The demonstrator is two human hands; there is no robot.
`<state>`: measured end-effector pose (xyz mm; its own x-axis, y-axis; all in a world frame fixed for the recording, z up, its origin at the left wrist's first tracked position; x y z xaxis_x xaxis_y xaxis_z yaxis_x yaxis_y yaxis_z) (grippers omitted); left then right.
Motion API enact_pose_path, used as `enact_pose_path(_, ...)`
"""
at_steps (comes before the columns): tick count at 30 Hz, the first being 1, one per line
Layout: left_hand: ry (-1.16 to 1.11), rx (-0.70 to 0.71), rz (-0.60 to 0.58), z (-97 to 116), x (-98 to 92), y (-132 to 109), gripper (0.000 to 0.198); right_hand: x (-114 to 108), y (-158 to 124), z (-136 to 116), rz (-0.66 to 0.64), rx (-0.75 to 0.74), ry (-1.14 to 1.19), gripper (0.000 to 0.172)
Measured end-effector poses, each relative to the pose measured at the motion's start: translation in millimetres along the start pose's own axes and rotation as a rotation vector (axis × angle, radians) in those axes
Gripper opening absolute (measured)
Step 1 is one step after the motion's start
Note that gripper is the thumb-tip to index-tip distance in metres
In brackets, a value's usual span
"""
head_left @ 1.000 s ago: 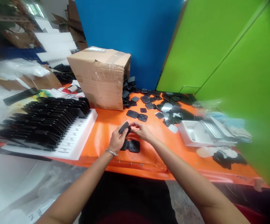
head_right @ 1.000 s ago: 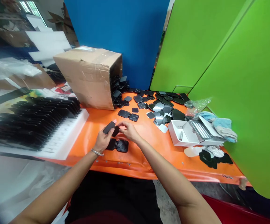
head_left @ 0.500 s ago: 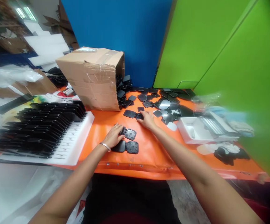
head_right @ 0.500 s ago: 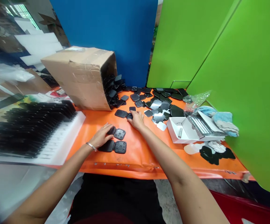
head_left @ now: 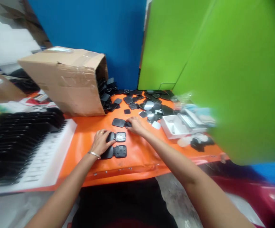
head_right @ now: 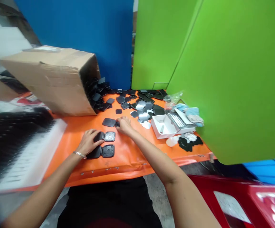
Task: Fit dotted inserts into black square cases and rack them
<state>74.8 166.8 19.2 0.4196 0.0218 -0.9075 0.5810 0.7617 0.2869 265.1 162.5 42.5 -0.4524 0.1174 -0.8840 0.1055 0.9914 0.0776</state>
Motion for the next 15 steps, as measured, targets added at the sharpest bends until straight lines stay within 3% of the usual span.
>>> enact_pose_path(5, 0.061, -0.034, 0.023, 6, 3.4, -8, 0.051, -50, -67, 0, 0.214, -0.136, 0.187, 0.019)
enact_pose_path(9, 0.029, -0.045, 0.066, 9, 2.5, -21, 0.047, -108, -120, 48, 0.397, -0.021, 0.048, 0.024)
enact_pose_path(11, -0.015, -0.030, 0.106, 12, 0.1, -28, 0.044, -126, -131, 81, 0.362, 0.093, -0.134, 0.033)
enact_pose_path(15, -0.113, 0.010, 0.170, 20, -9.5, -39, 0.037, -134, -122, 135, 0.127, 0.250, -0.235, 0.025)
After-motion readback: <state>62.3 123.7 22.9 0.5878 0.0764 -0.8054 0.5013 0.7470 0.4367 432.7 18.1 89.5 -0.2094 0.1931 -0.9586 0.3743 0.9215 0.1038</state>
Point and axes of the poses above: each hand's wrist, its own y-axis towards the middle knuckle, its own x-axis out of the palm, z = x × y, the point moved 9 cm from there along y, towards the middle knuckle, and after that the axes turned 4 degrees about z, right-handed, at the moved point
